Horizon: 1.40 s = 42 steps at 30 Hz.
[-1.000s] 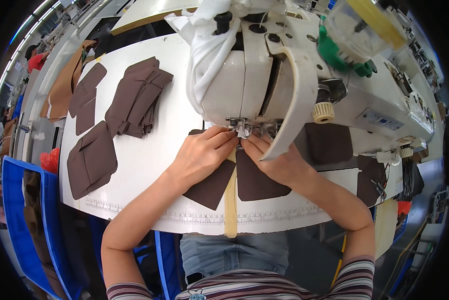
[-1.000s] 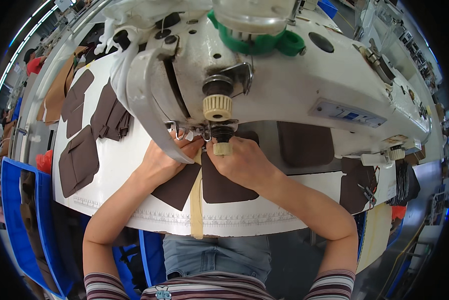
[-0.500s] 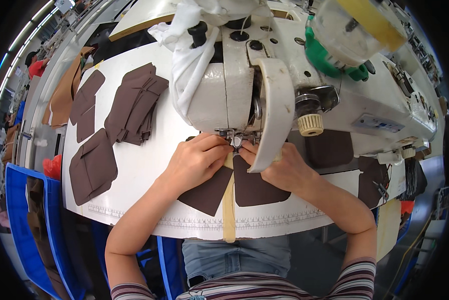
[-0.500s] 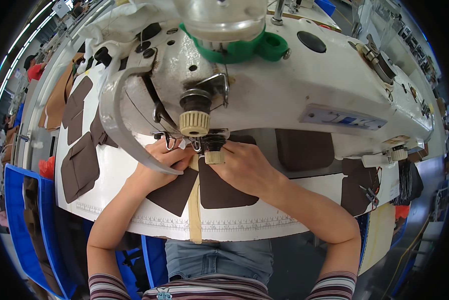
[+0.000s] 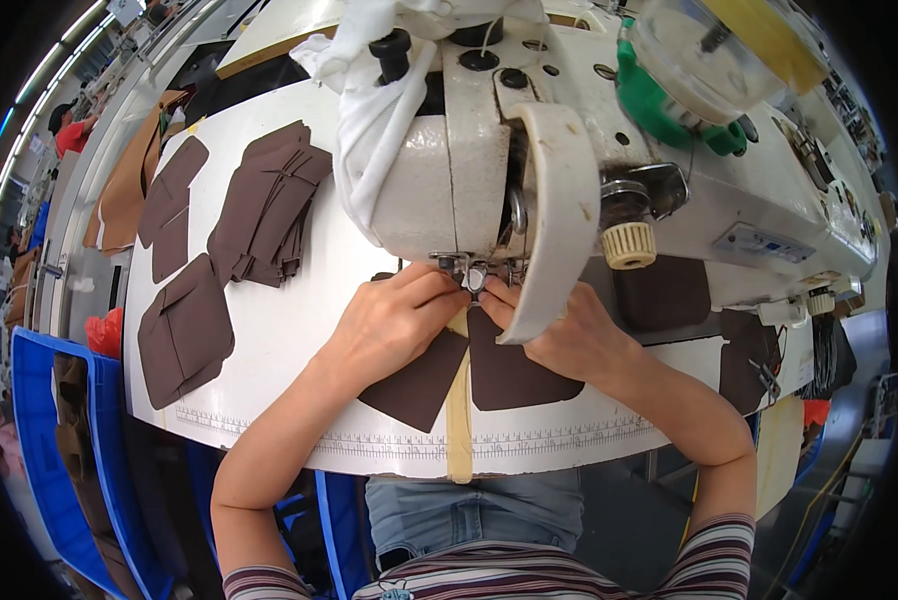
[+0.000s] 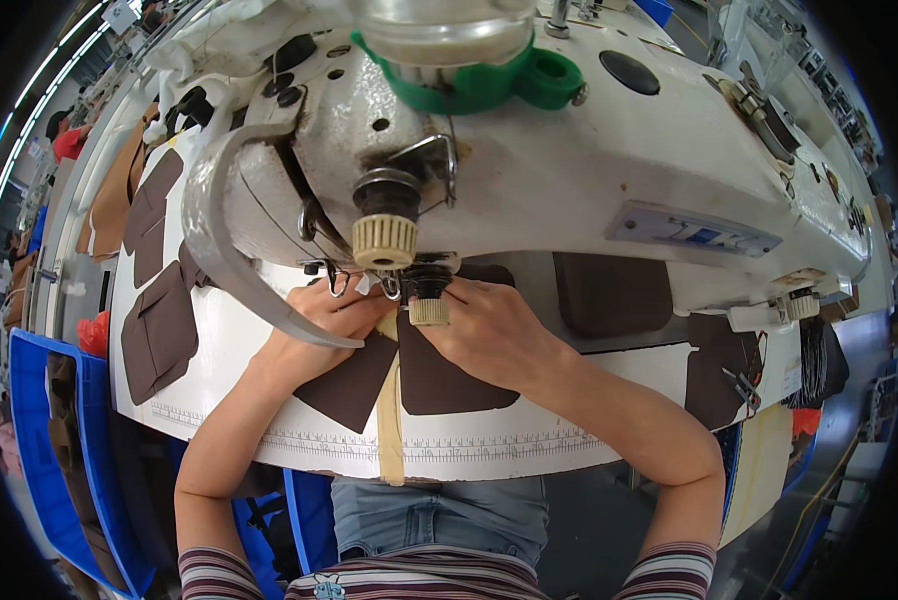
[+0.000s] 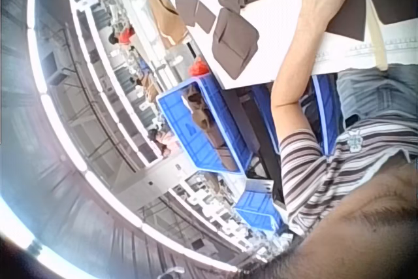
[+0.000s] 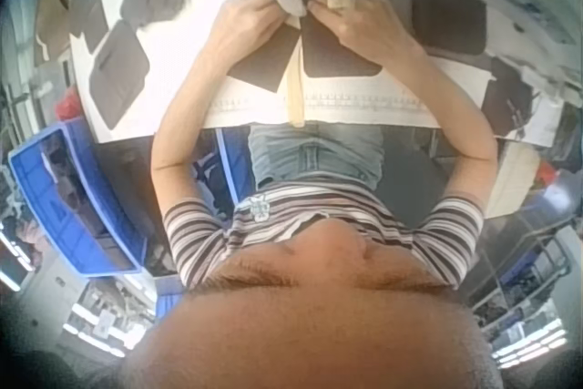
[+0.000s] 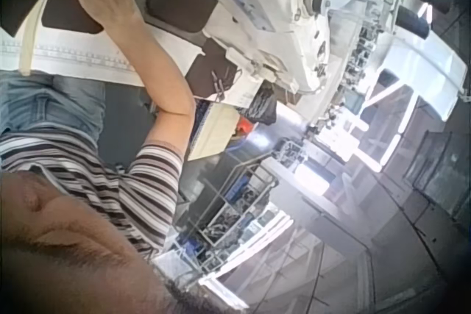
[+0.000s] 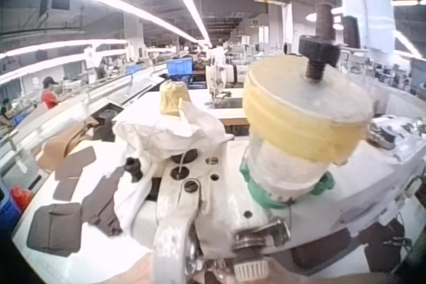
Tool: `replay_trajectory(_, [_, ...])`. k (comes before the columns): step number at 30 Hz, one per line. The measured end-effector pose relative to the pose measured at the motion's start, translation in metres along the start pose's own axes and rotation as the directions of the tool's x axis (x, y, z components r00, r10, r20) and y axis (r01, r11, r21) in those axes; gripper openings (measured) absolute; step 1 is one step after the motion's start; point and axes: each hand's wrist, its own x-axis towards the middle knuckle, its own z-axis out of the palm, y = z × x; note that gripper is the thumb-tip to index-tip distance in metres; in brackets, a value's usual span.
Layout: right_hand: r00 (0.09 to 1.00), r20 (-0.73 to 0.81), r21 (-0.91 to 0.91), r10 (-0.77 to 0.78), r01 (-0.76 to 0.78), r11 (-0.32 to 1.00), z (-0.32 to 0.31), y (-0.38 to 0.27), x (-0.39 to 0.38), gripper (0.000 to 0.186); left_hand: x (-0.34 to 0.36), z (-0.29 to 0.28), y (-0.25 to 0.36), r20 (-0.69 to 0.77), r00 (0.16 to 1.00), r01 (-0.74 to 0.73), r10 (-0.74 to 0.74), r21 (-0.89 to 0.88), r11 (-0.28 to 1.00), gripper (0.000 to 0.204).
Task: The person sews small leather pieces together using an industrial sewing machine.
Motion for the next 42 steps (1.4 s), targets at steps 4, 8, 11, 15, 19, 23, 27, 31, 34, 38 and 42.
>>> replay_trajectory(4, [1.0,0.0,-0.003,-0.006,0.006,1.0,0.001,0.0,0.0,0.009,0.001,-0.002,-0.002,0.015,0.95,0.307,-0.313,-0.249,0.919,0.017])
replay_trajectory(8, [1.0,0.007,-0.006,-0.003,0.004,1.0,0.002,0.0,0.0,0.009,0.001,-0.001,0.001,-0.062,0.982,0.165,-0.179,-0.19,0.968,0.017])
replay_trajectory(11, [1.0,0.016,0.021,0.018,-0.018,1.0,0.001,-0.001,0.0,0.01,0.0,0.0,0.003,-0.032,0.991,0.129,-0.133,-0.105,0.986,0.017])
replay_trajectory(15, [0.999,0.037,0.015,0.026,-0.027,1.0,0.0,-0.001,0.0,0.009,-0.001,0.001,0.003,-0.038,0.998,0.055,-0.058,-0.062,0.997,0.019])
replay_trajectory(19, [1.0,0.011,0.018,0.03,-0.03,0.999,0.0,0.0,0.001,0.01,0.0,0.0,0.002,-0.024,1.0,-0.004,0.004,-0.004,1.0,0.019])
replay_trajectory(23, [0.999,0.024,0.029,0.029,-0.03,0.999,0.001,-0.001,0.0,0.012,-0.003,-0.002,0.002,0.009,0.998,-0.064,0.064,0.069,0.996,0.023])
replay_trajectory(27, [1.0,-0.003,0.006,0.012,-0.012,1.0,0.002,-0.001,0.001,0.015,-0.008,-0.004,-0.001,0.036,0.995,-0.097,0.094,0.086,0.992,0.028])
replay_trajectory(31, [1.0,-0.016,-0.011,-0.001,0.001,1.0,0.001,0.0,0.002,0.018,-0.01,-0.003,-0.003,0.057,0.993,-0.11,0.106,0.075,0.991,0.031])
replay_trajectory(34, [1.0,-0.023,-0.027,-0.006,0.005,1.0,-0.002,0.0,0.003,0.02,-0.009,-0.002,-0.004,0.061,0.993,-0.109,0.104,0.075,0.991,0.03])
replay_trajectory(38, [0.999,-0.034,-0.058,-0.02,0.018,0.998,-0.003,-0.001,0.003,0.019,-0.009,-0.002,-0.005,0.059,0.992,-0.111,0.108,0.066,0.992,0.03])
replay_trajectory(42, [0.999,-0.05,-0.039,0.011,-0.013,0.999,0.001,-0.001,0.005,0.017,-0.007,-0.001,-0.007,0.015,0.992,-0.122,0.122,0.073,0.99,0.029])
